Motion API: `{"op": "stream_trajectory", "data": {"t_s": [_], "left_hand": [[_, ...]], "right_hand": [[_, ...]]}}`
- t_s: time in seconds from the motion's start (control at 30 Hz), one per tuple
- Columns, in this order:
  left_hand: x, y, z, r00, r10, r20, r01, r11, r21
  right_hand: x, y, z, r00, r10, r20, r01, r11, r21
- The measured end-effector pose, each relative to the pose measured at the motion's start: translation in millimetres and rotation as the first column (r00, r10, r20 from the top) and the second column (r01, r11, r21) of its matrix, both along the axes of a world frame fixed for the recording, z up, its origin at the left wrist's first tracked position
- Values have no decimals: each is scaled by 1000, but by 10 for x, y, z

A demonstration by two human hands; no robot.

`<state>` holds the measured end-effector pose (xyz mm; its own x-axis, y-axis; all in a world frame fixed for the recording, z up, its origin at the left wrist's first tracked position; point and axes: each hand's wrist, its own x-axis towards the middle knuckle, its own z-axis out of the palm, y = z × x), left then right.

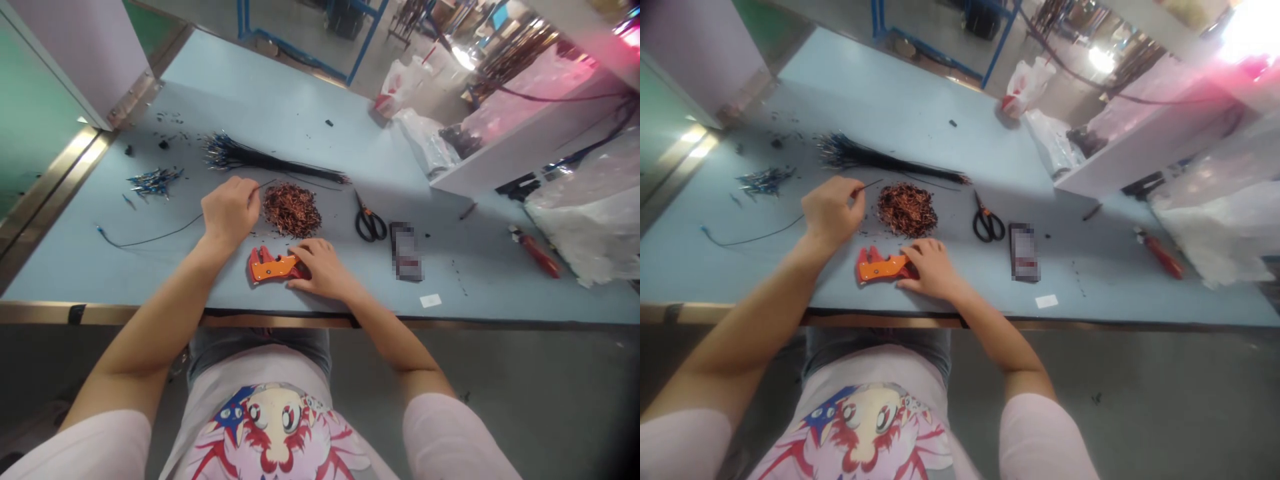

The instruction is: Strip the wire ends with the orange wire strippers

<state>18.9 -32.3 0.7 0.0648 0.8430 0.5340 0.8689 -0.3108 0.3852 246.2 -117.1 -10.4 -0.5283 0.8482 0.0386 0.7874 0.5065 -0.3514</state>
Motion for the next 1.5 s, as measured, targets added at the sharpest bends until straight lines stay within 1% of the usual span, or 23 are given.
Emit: {"op": "stream_trajectory", "data": {"t_s": [0.03, 0.1, 0.13, 0.2, 0.23, 0.27, 0.3, 0.37, 0.4, 0.43, 0.47, 0.57, 0.6, 0.67, 0.73, 0.87, 0.93, 1.0, 1.07, 1.2, 1.27, 1.4, 1.5], "left_hand": [[-3, 1, 4, 1000, -10, 10, 10, 1000, -1], [-5, -6, 20, 999, -26, 40, 26, 1000, 2], [-4, -12, 31, 998, -30, 59, 30, 1000, 6], [5, -24, 49, 994, -34, 108, 33, 999, 8], [13, -31, 54, 990, -36, 138, 35, 999, 5], [23, -36, 56, 984, -39, 171, 40, 999, -2], [37, -42, 53, 977, -45, 208, 49, 999, -16], [72, -56, 39, 956, -70, 286, 91, 994, -59], [94, -65, 29, 943, -92, 321, 125, 989, -83], [117, -76, 19, 930, -116, 349, 161, 981, -103], [142, -89, 12, 920, -140, 367, 194, 974, -116], [218, -146, 7, 906, -177, 385, 242, 962, -126], [243, -169, 10, 900, -180, 397, 249, 960, -129], [288, -218, 19, 877, -187, 442, 275, 951, -142], [326, -264, 22, 847, -195, 494, 306, 939, -155], [374, -326, -7, 795, -187, 577, 341, 924, -171], [391, -342, -24, 776, -186, 603, 352, 921, -169], [406, -353, -30, 784, -188, 591, 343, 926, -159], [419, -361, -28, 807, -195, 557, 323, 936, -141], [433, -365, -18, 817, -269, 509, 332, 942, -35], [434, -365, -14, 811, -309, 497, 352, 936, 8], [435, -370, 7, 809, -333, 485, 372, 928, 17], [440, -378, 25, 801, -361, 477, 398, 917, 25]], "right_hand": [[-62, -19, -4, 999, 40, 11, -41, 999, 3], [-87, -25, 18, 999, 39, -4, -39, 999, -26], [-54, -16, 40, 999, 10, -43, -13, 998, -64], [71, 17, 88, 976, -119, -180, 89, 982, -168], [146, 38, 108, 940, -206, -272, 142, 961, -238], [216, 59, 122, 880, -288, -378, 168, 933, -320], [274, 80, 130, 795, -358, -489, 158, 901, -403], [344, 108, 133, 587, -459, -667, 50, 843, -536], [353, 113, 133, 492, -497, -715, -23, 813, -581], [347, 111, 134, 423, -533, -733, -88, 780, -619], [331, 103, 136, 387, -568, -726, -139, 743, -655], [264, 62, 141, 357, -656, -664, -247, 620, -745], [248, 48, 138, 338, -676, -654, -281, 591, -756], [236, 22, 124, 293, -704, -647, -349, 551, -758], [247, -3, 107, 270, -719, -641, -384, 530, -756], [280, -52, 98, 268, -727, -632, -375, 526, -764], [282, -70, 106, 266, -742, -616, -400, 497, -770], [278, -80, 113, 259, -769, -584, -436, 446, -781], [277, -83, 118, 250, -790, -559, -462, 410, -786], [288, -82, 121, 249, -798, -549, -506, 377, -776], [293, -85, 121, 264, -791, -551, -513, 369, -775], [290, -97, 115, 299, -773, -559, -502, 370, -782], [283, -104, 111, 306, -772, -557, -505, 364, -782]]}}
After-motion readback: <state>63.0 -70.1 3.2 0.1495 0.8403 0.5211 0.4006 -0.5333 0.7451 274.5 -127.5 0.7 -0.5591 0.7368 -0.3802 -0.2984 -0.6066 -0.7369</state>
